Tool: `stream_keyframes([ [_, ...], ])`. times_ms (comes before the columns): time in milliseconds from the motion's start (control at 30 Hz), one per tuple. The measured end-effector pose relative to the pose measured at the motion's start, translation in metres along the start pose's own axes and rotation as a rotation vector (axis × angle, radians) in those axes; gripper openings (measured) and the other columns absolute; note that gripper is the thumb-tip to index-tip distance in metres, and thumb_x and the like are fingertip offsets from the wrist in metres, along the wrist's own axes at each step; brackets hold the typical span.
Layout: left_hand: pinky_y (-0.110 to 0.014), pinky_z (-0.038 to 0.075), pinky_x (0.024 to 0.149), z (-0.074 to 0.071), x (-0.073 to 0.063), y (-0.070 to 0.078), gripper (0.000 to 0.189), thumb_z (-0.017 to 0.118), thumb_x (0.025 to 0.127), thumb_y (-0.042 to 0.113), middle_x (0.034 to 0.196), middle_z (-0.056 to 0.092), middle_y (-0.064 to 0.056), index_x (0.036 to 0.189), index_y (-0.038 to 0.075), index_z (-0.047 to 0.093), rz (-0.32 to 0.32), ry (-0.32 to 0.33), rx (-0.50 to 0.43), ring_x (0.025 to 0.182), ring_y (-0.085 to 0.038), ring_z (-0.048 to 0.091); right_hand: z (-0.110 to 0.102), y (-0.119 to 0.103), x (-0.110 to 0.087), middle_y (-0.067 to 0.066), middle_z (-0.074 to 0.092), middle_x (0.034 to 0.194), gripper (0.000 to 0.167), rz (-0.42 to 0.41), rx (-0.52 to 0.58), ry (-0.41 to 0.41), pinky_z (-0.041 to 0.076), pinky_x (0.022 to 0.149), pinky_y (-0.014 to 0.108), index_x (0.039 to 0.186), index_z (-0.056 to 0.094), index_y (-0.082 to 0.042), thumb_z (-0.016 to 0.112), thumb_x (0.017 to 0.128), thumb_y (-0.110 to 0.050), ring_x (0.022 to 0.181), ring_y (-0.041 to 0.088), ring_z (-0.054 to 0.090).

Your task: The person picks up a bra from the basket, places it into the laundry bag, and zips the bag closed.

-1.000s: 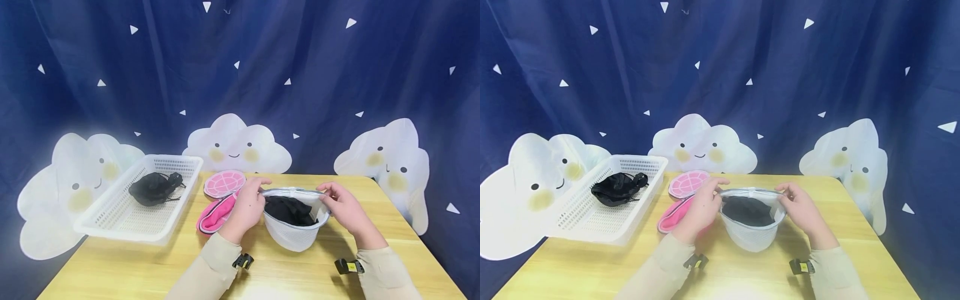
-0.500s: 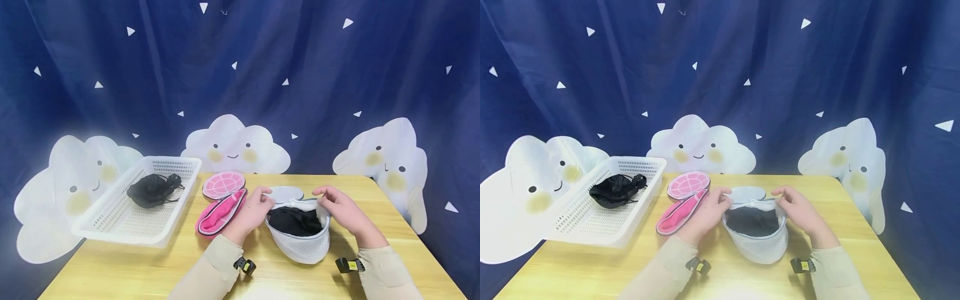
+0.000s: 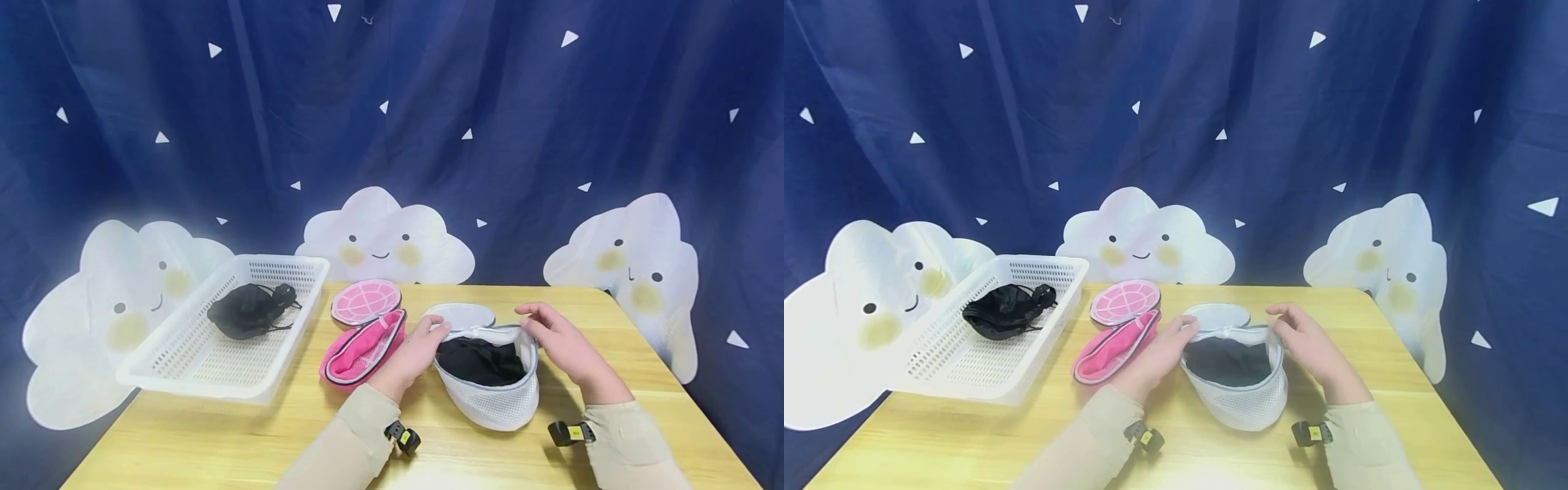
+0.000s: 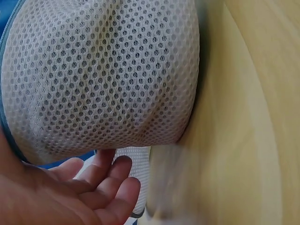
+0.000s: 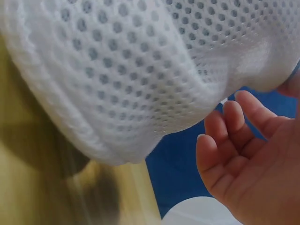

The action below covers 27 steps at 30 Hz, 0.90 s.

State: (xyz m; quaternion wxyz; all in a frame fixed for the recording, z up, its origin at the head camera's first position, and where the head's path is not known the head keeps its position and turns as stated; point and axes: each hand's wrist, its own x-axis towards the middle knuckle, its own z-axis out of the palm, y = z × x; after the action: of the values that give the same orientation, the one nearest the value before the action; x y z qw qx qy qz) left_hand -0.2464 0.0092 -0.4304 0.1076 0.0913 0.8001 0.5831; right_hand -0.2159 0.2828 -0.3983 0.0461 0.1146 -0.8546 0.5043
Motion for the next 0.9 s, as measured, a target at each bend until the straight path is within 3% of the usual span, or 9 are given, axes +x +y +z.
stream_keyframes([
  [133, -0.055, 0.030, 0.112, 0.002, 0.003, -0.004, 0.059, 0.049, 0.103, 0.049, 0.147, 0.049, -0.009, 0.148, 0.012, 0.048, 0.003, -0.040, -0.055, 0.134, -0.031, 0.043, 0.005, 0.006, 0.003, 0.019, 0.056, 0.122, 0.045, 0.058, 0.054, 0.014, 0.049, 0.082, 0.030, 0.137, 0.050, 0.004, 0.041, 0.110, -0.031, 0.101, 0.011, 0.055],
  [267, -0.055, 0.025, 0.116, 0.004, 0.003, -0.007, 0.061, 0.048, 0.103, 0.047, 0.152, 0.046, -0.010, 0.151, 0.008, 0.045, 0.020, -0.075, -0.097, 0.143, -0.032, 0.034, 0.011, 0.012, 0.005, 0.023, 0.053, 0.133, 0.051, 0.104, 0.072, -0.030, 0.047, 0.092, 0.035, 0.142, 0.047, 0.003, 0.037, 0.111, -0.036, 0.114, 0.022, 0.053],
  [467, -0.053, 0.025, 0.117, 0.007, 0.003, -0.012, 0.062, 0.050, 0.101, 0.049, 0.150, 0.050, -0.007, 0.148, 0.008, 0.050, 0.010, -0.083, -0.103, 0.142, -0.030, 0.037, 0.019, 0.017, 0.006, 0.023, 0.041, 0.153, 0.057, 0.114, 0.021, -0.112, 0.022, 0.115, 0.056, 0.148, 0.044, 0.001, 0.039, 0.110, -0.041, 0.144, 0.038, 0.030],
  [700, -0.053, 0.027, 0.116, 0.010, 0.002, -0.018, 0.059, 0.053, 0.102, 0.043, 0.147, 0.053, -0.010, 0.144, 0.002, 0.053, 0.024, -0.093, -0.129, 0.140, -0.032, 0.040, 0.025, 0.024, 0.003, 0.022, 0.034, 0.158, 0.061, 0.089, 0.032, -0.197, 0.015, 0.117, 0.058, 0.153, 0.038, 0.001, 0.038, 0.109, -0.043, 0.148, 0.040, 0.022],
  [900, -0.052, 0.029, 0.115, 0.010, 0.004, -0.021, 0.054, 0.056, 0.101, 0.042, 0.144, 0.056, -0.009, 0.140, 0.005, 0.058, 0.034, -0.091, -0.145, 0.138, -0.031, 0.043, 0.027, 0.026, 0.003, 0.016, 0.033, 0.160, 0.062, 0.084, 0.030, -0.255, 0.014, 0.117, 0.055, 0.155, 0.038, -0.005, 0.029, 0.110, -0.047, 0.149, 0.035, 0.022],
])
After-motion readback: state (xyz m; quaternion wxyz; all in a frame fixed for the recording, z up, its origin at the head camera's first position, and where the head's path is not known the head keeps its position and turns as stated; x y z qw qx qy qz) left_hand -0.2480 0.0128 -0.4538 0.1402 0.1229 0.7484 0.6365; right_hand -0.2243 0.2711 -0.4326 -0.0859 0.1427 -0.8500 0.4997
